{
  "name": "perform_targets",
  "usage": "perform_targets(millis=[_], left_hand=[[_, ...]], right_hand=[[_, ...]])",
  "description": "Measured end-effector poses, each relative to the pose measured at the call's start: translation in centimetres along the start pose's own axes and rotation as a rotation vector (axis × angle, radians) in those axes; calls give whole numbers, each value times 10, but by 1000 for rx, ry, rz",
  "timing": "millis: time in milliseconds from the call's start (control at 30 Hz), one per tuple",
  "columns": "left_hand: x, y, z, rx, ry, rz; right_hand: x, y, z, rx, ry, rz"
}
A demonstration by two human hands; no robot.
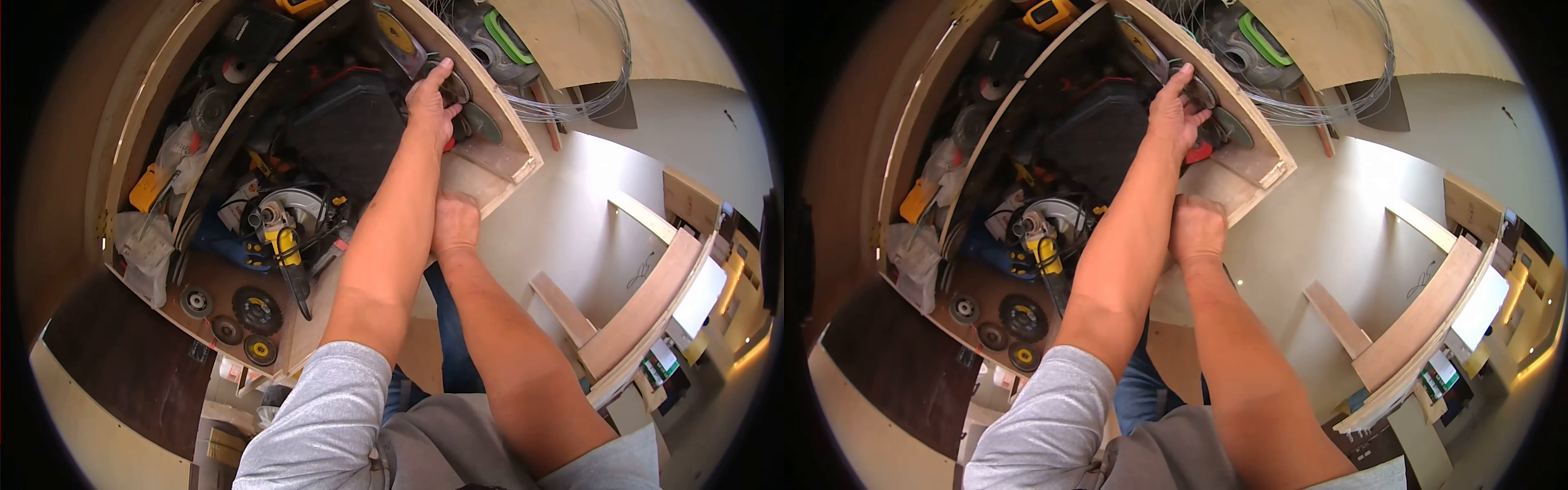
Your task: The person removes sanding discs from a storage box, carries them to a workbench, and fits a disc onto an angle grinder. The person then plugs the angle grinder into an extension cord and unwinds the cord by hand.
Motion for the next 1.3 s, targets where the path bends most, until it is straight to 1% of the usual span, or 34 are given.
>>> perform_targets(millis=[33,267,367,400,500,600,700,800,967,1033,1200,1233,1300], left_hand=[[-3,0,2,-21,28,-16],[-5,7,-3,-89,28,-17],[3,8,-4,-91,35,-55],[7,9,-5,-47,25,-46],[18,14,5,-53,-12,-89],[20,0,35,69,-128,-24],[59,1,41,304,-317,131],[78,-4,55,392,-427,225],[91,-8,72,418,-490,267],[93,-5,78,416,-486,262],[91,3,101,279,-418,252],[91,5,106,242,-377,257],[86,3,126,44,-291,259]], right_hand=[[1,-1,-1,3,10,10],[2,-1,4,3,-12,-4],[1,-1,2,4,-22,-12],[1,-1,2,1,-26,-13],[0,-2,3,35,-42,-32],[1,-4,2,58,-80,-48],[-1,-4,6,61,-94,-57],[0,-6,8,61,-118,-72],[0,-6,7,68,-86,-64],[0,-5,6,37,-42,-56],[-1,-6,8,61,-98,-80],[-1,-6,8,72,-113,-86],[-1,-6,11,32,-79,-80]])
Point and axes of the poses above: each hand's wrist, its own x-axis away from the middle knuckle, its own z-axis out of the back of the hand, y = z × x, the point moved 8 cm from there along -x, towards the middle knuckle, and after that the axes turned 8 degrees about -z, right-handed, at the moved point
